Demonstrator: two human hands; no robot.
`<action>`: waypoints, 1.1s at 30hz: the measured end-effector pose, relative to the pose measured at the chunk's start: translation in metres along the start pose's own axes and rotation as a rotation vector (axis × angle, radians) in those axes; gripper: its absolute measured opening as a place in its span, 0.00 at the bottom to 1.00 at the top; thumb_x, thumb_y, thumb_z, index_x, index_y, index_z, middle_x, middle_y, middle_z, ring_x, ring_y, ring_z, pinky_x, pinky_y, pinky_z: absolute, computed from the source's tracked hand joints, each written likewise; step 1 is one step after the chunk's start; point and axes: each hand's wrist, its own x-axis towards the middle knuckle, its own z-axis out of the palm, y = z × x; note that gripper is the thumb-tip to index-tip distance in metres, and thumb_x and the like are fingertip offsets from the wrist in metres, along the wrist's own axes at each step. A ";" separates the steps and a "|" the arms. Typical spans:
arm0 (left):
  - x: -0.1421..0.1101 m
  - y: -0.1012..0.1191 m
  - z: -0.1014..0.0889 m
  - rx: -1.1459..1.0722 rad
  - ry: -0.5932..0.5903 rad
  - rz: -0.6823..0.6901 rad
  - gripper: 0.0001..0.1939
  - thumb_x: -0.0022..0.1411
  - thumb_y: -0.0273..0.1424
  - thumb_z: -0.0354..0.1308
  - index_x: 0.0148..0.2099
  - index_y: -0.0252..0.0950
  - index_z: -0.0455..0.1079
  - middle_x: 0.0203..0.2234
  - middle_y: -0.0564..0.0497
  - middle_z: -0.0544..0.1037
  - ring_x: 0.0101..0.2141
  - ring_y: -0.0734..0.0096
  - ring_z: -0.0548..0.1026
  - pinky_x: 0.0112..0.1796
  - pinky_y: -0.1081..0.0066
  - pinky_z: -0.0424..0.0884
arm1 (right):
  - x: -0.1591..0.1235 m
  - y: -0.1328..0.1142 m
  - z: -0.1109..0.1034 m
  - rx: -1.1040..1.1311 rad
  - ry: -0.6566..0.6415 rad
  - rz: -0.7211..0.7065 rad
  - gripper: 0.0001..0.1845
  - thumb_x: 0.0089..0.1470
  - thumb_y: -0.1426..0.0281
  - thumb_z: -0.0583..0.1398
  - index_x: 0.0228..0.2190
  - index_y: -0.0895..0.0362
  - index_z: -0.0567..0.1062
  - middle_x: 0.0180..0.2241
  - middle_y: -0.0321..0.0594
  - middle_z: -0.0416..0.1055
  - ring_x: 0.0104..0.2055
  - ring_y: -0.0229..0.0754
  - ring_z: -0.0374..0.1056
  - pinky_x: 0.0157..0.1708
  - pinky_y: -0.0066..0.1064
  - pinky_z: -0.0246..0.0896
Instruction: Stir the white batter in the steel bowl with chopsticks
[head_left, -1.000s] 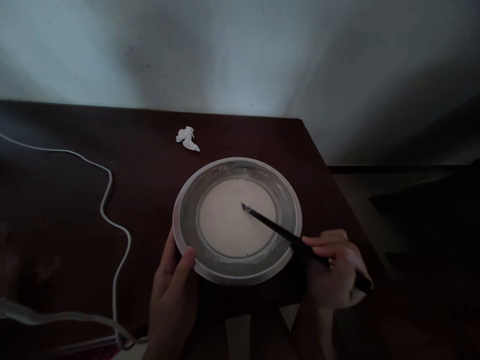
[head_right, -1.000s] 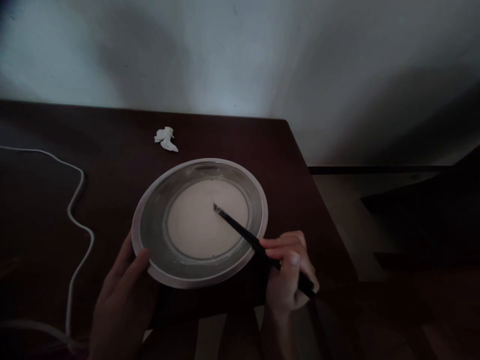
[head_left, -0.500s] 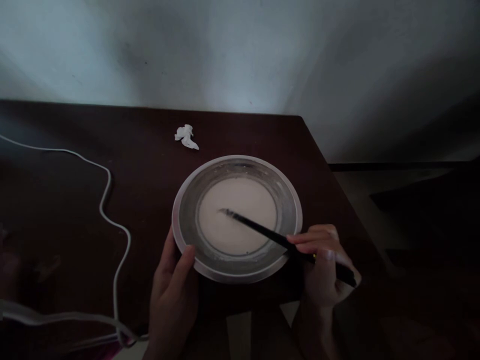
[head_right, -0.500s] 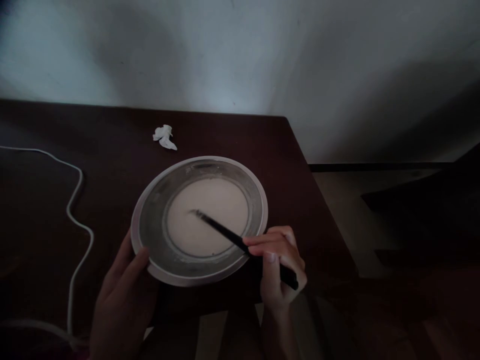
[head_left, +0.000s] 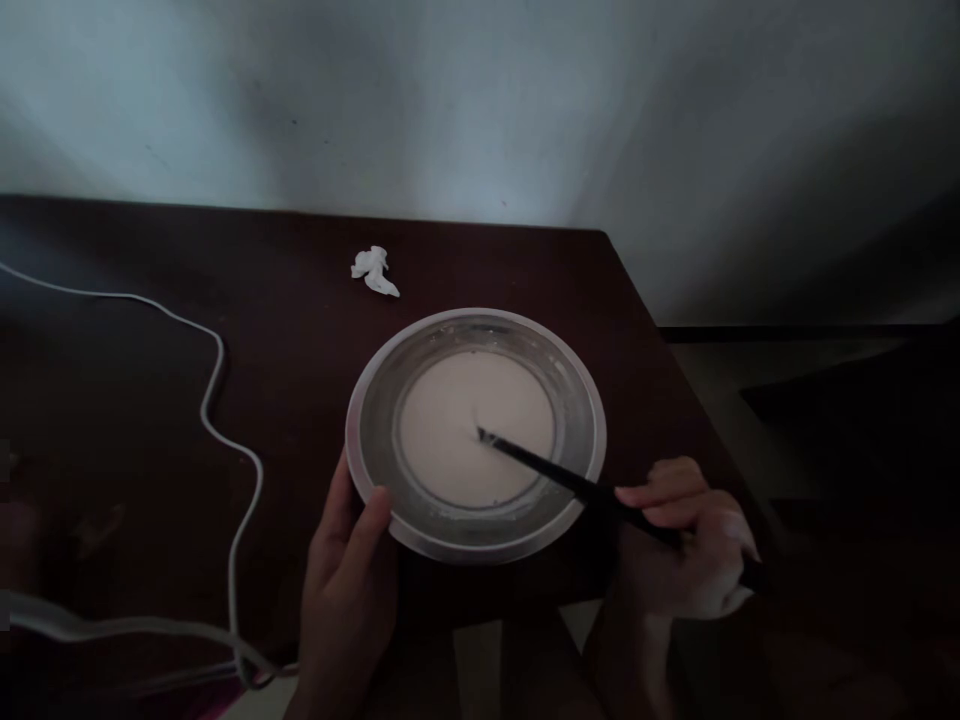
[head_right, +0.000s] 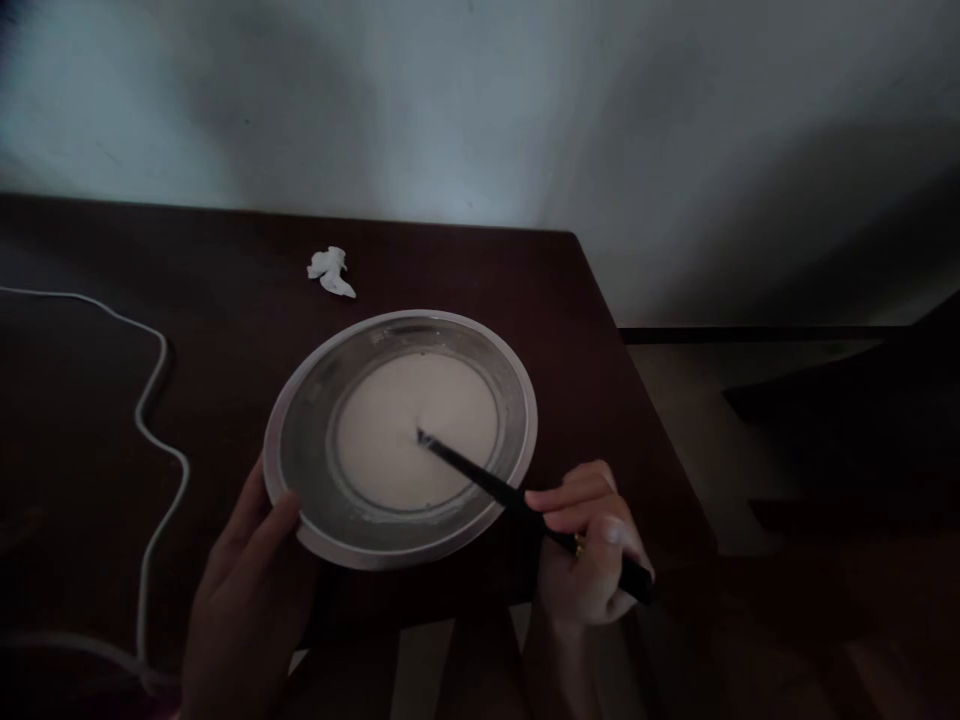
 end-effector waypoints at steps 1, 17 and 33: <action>0.001 -0.001 0.000 -0.011 0.002 -0.002 0.31 0.62 0.40 0.61 0.66 0.46 0.63 0.56 0.50 0.77 0.61 0.55 0.70 0.60 0.61 0.66 | 0.000 0.000 0.000 0.031 -0.061 -0.004 0.19 0.56 0.78 0.49 0.17 0.57 0.69 0.17 0.32 0.71 0.18 0.35 0.65 0.27 0.35 0.55; -0.005 0.004 -0.002 0.212 0.001 0.159 0.22 0.60 0.36 0.62 0.57 0.45 0.73 0.59 0.52 0.74 0.62 0.54 0.68 0.61 0.61 0.65 | -0.001 0.000 0.001 -0.142 -0.070 -0.041 0.17 0.57 0.76 0.53 0.20 0.56 0.73 0.20 0.33 0.75 0.23 0.37 0.69 0.29 0.35 0.58; -0.013 0.013 0.001 0.265 0.010 0.207 0.11 0.58 0.34 0.63 0.45 0.43 0.78 0.56 0.54 0.76 0.65 0.54 0.63 0.62 0.62 0.65 | -0.002 -0.001 -0.001 -0.032 -0.245 0.010 0.17 0.58 0.75 0.53 0.20 0.56 0.73 0.19 0.33 0.74 0.22 0.37 0.70 0.28 0.35 0.59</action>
